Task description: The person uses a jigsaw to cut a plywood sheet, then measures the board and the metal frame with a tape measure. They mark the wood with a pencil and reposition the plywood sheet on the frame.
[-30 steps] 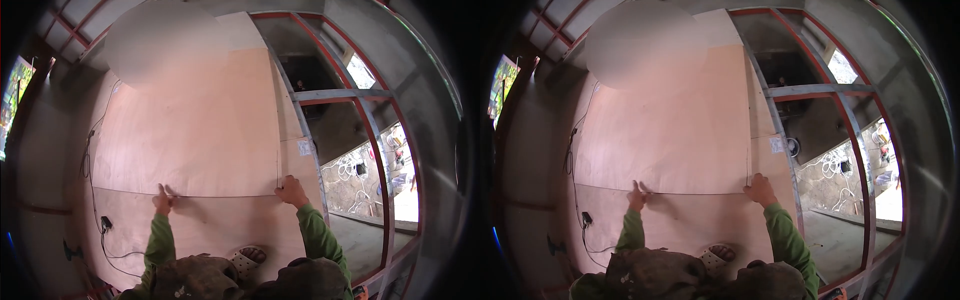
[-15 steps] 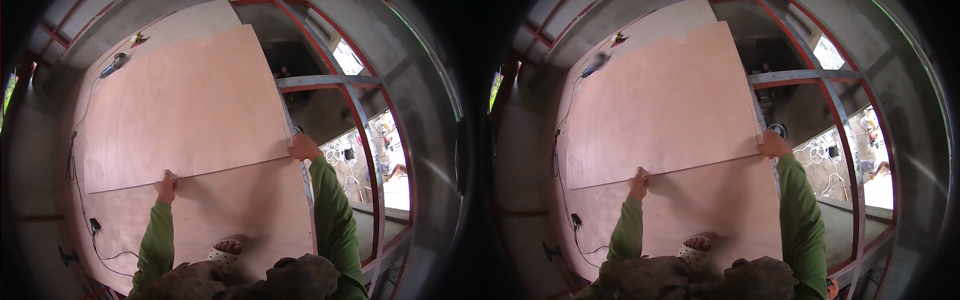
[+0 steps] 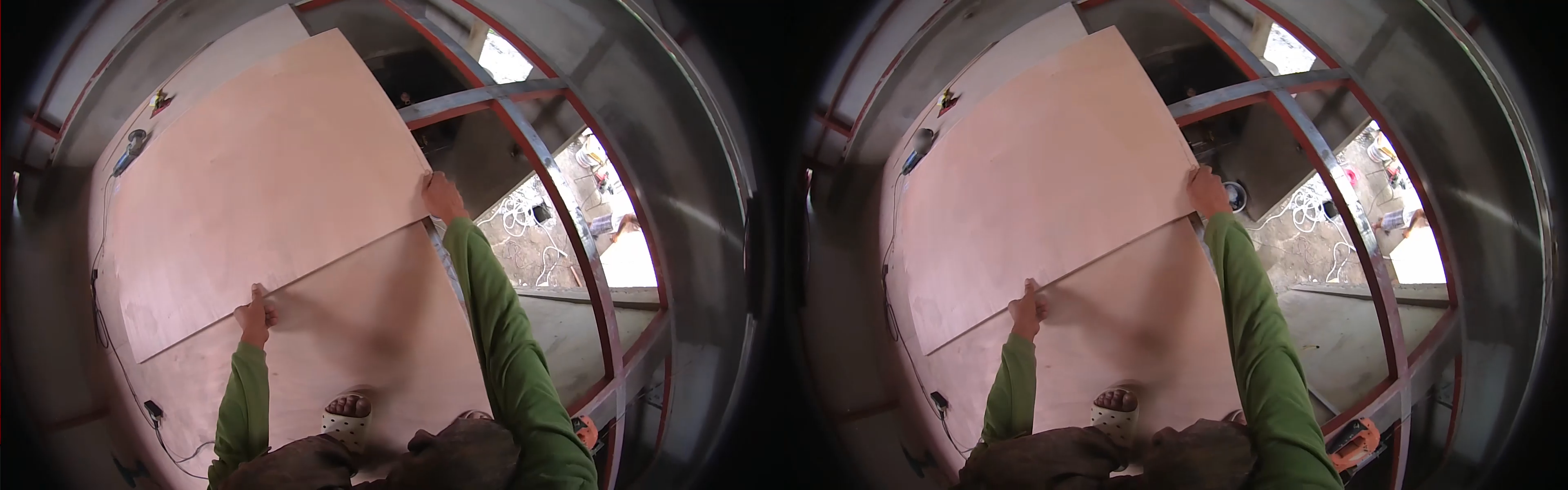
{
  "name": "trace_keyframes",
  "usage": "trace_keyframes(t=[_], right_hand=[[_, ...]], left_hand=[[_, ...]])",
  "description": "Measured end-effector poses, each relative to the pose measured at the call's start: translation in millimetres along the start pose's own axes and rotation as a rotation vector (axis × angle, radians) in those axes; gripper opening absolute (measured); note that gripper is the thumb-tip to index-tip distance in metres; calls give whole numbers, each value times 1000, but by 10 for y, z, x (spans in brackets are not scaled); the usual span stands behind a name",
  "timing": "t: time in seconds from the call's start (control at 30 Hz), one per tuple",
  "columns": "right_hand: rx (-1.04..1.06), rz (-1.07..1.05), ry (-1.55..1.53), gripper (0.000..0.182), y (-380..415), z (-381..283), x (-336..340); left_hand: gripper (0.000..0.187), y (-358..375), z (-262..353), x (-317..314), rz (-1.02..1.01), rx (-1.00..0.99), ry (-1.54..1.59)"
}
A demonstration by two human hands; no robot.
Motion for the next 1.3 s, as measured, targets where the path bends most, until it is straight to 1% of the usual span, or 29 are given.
trace_keyframes(t=[0.03, 0.13, 0.17, 0.23, 0.27, 0.33, 0.37, 0.4, 0.43, 0.47, 0.53, 0.57, 0.6, 0.67, 0.7, 0.73, 0.77, 0.8, 0.83, 0.87, 0.9, 0.93, 1.0, 1.03, 1.1, 1.13, 1.2, 1.23, 1.3], right_hand=[[-9, 9, 7, 53, 72, 104, 57], [103, 22, -28, 53, 410, 341, 236], [82, -20, -43, 52, 600, 422, 388], [34, -64, -51, 51, 1031, 658, 617], [14, -77, -43, 50, 1215, 792, 712], [-8, -77, -8, 47, 1628, 1073, 914], [33, 32, -20, 43, 1857, 1223, 1013], [-10, 15, 4, 43, 2070, 1355, 1137], [-17, 49, -2, 42, 2302, 1514, 1246], [-21, 49, 7, 42, 2517, 1615, 1388], [-48, 42, 22, 39, 2944, 1788, 1674], [-136, 22, -18, 37, 3139, 1847, 1793], [-137, 41, 25, 36, 3339, 1989, 1862], [-186, 47, -28, 35, 3577, 2108, 2044], [-188, 44, -20, 35, 3606, 2180, 2054], [-116, 114, 38, 34, 3582, 2244, 2023], [-48, 184, 96, 33, 3576, 2281, 2024], [-57, 144, -8, 35, 3484, 2278, 2046], [-62, 108, -115, 36, 3304, 2245, 2048], [-162, 75, -148, 40, 3146, 2142, 2057], [-259, 42, -184, 44, 3001, 2050, 2063], [-257, 44, -187, 44, 2919, 2048, 2037], [-300, 105, -111, 52, 2896, 2074, 1954], [-307, 99, -114, 52, 2900, 2056, 1943], [-318, 113, -187, 60, 2894, 2076, 1972], [-323, 100, -176, 60, 2869, 2129, 1938], [-179, 159, 6, 64, 2871, 2250, 1852], [-185, 133, 11, 64, 2887, 2278, 1844], [-155, 151, -68, 63, 2857, 2285, 1837]], left_hand=[[60, -35, -83, 15, -5, -17, 1], [62, 124, -240, 156, -7, -51, -63], [62, 163, -288, 227, -6, -44, -57], [57, 283, -379, 376, -20, -75, -251], [57, 424, -358, 445, -32, -77, -263], [54, 695, -277, 580, -64, -210, -571], [54, 755, -320, 640, -75, -210, -576], [54, 776, -351, 716, -94, -344, -764], [55, 825, -371, 777, -111, -481, -954], [55, 905, -353, 832, -113, -482, -959], [66, 1041, -328, 889, -247, -539, -1273], [75, 841, -537, 1002, -157, -722, -1336], [75, 780, -514, 1000, -167, -726, -1334], [87, 806, -410, 1022, 166, -588, -1233], [94, 875, -338, 1031, 212, -657, -1220], [103, 946, -269, 1039, 262, -730, -1202], [103, 709, -416, 1074, 255, -732, -1204], [110, 269, -654, 1103, 166, -768, -1126], [118, 55, -785, 1102, 80, -804, -1042], [118, 101, -800, 1094, 78, -809, -1040], [122, 161, -788, 1051, 59, -781, -1072], [127, 210, -771, 1033, 41, -749, -1105], [128, 292, -746, 1119, 9, -742, -1088], [129, 299, -693, 1136, -32, -747, -1067], [130, 265, -661, 1173, -46, -739, -1070], [132, 249, -688, 1172, -63, -732, -1066], [130, 410, -673, 1139, -82, -701, -1082], [128, 458, -677, 1131, -67, -702, -1072], [126, 414, -713, 1262, -37, -699, -1080]])
Point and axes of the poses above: each hand's wrist, its own y-axis away from the middle knuckle, its own x-axis out of the back of the hand, z = x × y, the point moved 2 cm from there along -y, towards the middle knuckle, and after that the axes turned 12 degrees about z, right-handed, at the moved point
